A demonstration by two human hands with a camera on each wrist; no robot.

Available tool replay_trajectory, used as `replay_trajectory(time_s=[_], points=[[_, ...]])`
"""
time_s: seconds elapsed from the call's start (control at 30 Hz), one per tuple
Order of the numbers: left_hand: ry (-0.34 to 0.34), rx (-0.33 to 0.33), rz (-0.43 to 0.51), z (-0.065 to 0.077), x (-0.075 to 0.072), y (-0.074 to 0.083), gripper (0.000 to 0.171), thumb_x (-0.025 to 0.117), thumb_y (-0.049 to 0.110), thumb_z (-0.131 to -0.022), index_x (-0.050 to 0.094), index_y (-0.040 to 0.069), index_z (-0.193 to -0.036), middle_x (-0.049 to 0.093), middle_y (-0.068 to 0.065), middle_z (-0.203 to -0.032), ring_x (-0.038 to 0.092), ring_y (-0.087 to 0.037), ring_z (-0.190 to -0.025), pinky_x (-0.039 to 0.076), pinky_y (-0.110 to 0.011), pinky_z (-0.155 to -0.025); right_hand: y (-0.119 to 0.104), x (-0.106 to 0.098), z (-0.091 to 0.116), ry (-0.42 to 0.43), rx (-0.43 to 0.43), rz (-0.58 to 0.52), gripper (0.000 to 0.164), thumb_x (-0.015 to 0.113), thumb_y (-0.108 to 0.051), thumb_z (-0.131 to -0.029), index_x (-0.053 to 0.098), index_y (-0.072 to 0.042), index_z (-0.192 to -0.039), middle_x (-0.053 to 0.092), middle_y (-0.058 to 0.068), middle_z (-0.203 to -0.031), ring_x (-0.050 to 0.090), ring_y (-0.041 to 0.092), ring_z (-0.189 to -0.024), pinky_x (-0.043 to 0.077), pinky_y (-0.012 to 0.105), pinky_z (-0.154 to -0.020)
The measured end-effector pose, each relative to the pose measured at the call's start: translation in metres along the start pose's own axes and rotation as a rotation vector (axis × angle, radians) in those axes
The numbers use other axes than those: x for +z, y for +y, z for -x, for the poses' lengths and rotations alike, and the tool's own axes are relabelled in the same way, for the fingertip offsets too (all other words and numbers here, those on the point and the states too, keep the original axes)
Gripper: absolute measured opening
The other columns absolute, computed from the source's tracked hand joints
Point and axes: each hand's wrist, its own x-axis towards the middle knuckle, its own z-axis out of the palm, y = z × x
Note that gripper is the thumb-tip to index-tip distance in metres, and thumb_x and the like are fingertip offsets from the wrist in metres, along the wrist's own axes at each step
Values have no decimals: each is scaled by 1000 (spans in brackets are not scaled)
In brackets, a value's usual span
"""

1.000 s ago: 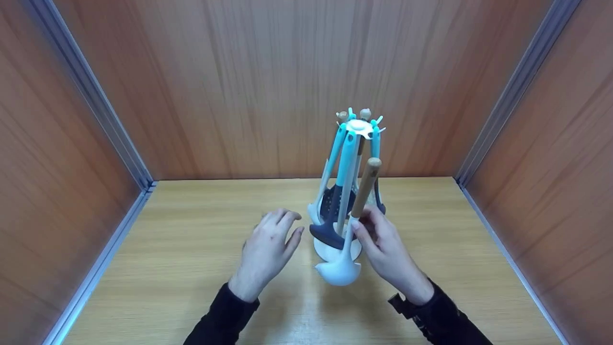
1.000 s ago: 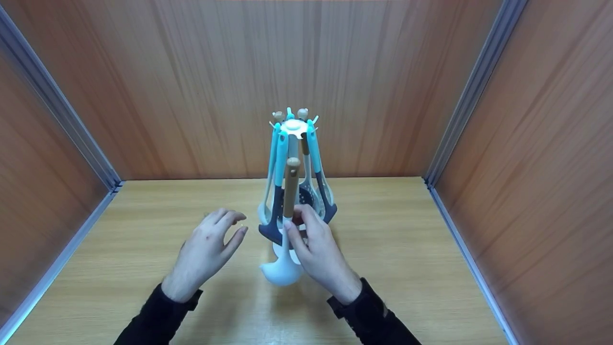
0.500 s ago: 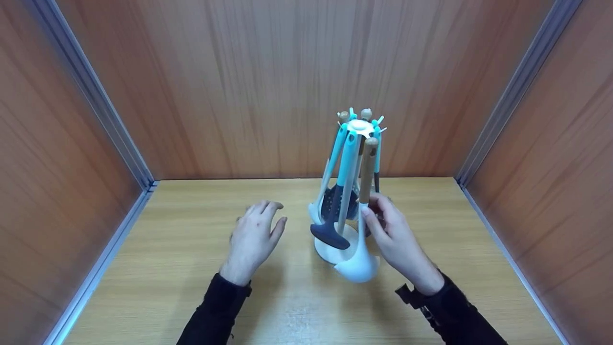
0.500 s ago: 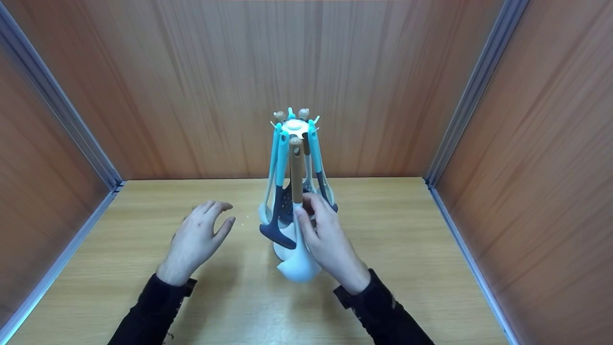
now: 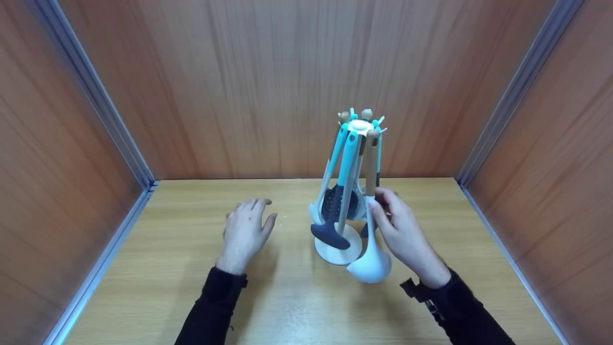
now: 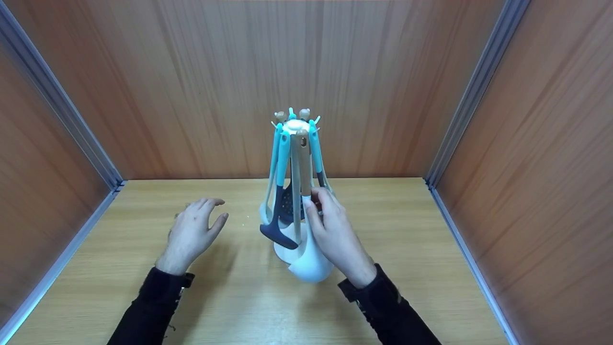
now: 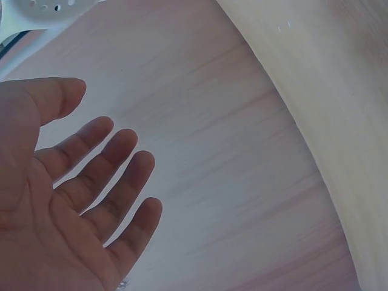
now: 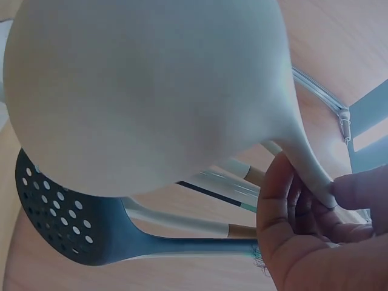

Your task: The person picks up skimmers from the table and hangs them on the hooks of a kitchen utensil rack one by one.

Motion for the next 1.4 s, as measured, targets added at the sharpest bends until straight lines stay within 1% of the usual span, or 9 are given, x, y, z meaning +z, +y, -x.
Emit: replay_trajectory(time_s=[0.2,0.4,0.67,0.8,0.9,1.0,1.1,1.23,1.4], points=[[1,-11,4,-3,5,-7,34,72,34,-100,68,17,-130,75,-8,-126,71,-35,-116,58,-54,-88,3,-3,-4,-32,19,-3,35,47,-24,-114,52,-10,-145,60,17,-135,61,28,-119,55,57,-110],[-33,-36,12,-3,9,-12,35,70,35,-102,67,16,-131,73,-10,-129,70,-36,-121,57,-57,-95,5,-4,-7,-47,26,5,35,47,-25,-114,51,-10,-146,59,17,-137,60,29,-120,53,58,-112],[-72,-62,7,-2,14,-17,37,69,36,-102,66,16,-133,72,-10,-131,68,-36,-125,55,-59,-100,9,-3,-13,-44,28,68,36,45,-28,-115,51,-11,-146,60,14,-135,61,28,-118,57,55,-108],[-57,-55,7,-1,17,-18,36,70,35,-102,67,15,-132,73,-10,-128,69,-37,-120,57,-57,-93,12,-1,-14,-27,14,91,36,45,-27,-115,53,-10,-145,61,13,-133,63,27,-116,60,50,-102],[-48,-55,10,0,19,-19,35,71,35,-101,67,15,-130,74,-11,-127,70,-37,-116,57,-56,-88,15,0,-16,-10,1,95,35,46,-26,-114,55,-9,-144,62,13,-129,63,26,-111,61,44,-95],[-50,-61,13,1,21,-21,35,71,34,-101,68,15,-130,74,-10,-128,70,-37,-117,56,-56,-88,17,1,-17,-2,-1,92,33,46,-27,-114,56,-10,-141,62,11,-124,62,24,-107,60,37,-90],[-57,-64,18,1,22,-22,35,72,33,-101,68,14,-130,73,-11,-128,70,-38,-118,56,-57,-89,18,1,-18,-2,4,79,32,45,-28,-114,57,-10,-139,62,11,-123,62,24,-106,60,36,-88],[-74,-68,17,2,24,-24,36,71,34,-101,67,14,-131,74,-12,-127,70,-38,-117,56,-56,-90,19,1,-18,-4,15,59,34,47,-29,-114,55,-9,-141,62,11,-128,63,25,-112,61,44,-96],[-87,-72,20,1,25,-26,37,71,34,-101,67,13,-131,74,-12,-127,70,-39,-116,57,-55,-91,20,0,-17,-16,31,23,39,48,-34,-113,52,-10,-144,61,11,-136,64,27,-123,57,53,-108]])
